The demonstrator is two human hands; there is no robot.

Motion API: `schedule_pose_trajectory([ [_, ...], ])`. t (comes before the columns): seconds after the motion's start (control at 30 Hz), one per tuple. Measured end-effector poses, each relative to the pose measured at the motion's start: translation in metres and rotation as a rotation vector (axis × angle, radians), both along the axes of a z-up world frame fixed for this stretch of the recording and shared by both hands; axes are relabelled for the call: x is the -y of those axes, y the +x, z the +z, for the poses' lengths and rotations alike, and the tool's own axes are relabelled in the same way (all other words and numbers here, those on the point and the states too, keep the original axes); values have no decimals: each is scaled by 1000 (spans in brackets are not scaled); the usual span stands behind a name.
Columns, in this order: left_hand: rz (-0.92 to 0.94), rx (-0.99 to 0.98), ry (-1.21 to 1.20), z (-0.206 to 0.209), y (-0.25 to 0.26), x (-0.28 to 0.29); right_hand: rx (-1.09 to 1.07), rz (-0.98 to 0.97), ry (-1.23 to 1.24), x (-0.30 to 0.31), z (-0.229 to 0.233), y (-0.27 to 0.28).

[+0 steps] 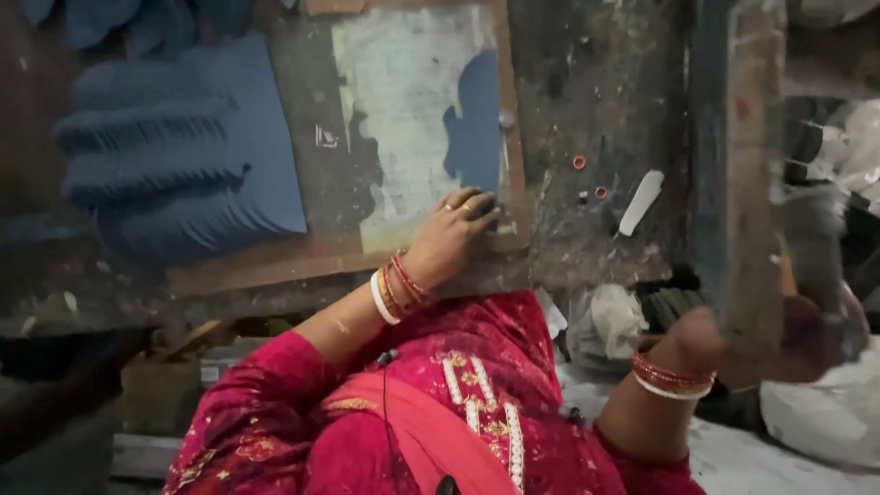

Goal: The person performs screen printing on blue shoe insoles. They place an insole on a wooden frame, apply white ink with a squeegee, and then remove the printed insole to place it on a pile. This process is repeated continuously.

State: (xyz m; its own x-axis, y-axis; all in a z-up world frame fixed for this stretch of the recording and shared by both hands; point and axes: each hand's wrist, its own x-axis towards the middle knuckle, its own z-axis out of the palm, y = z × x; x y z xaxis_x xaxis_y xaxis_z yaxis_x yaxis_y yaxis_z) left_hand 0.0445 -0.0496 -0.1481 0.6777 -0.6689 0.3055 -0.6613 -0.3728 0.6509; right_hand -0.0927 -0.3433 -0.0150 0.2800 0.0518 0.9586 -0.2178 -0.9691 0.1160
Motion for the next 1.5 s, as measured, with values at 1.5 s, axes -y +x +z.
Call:
schedule_pose_trajectory([
  [1.5, 286, -333, 462, 4, -53, -75, -1283, 792, 318, -118, -48, 109],
])
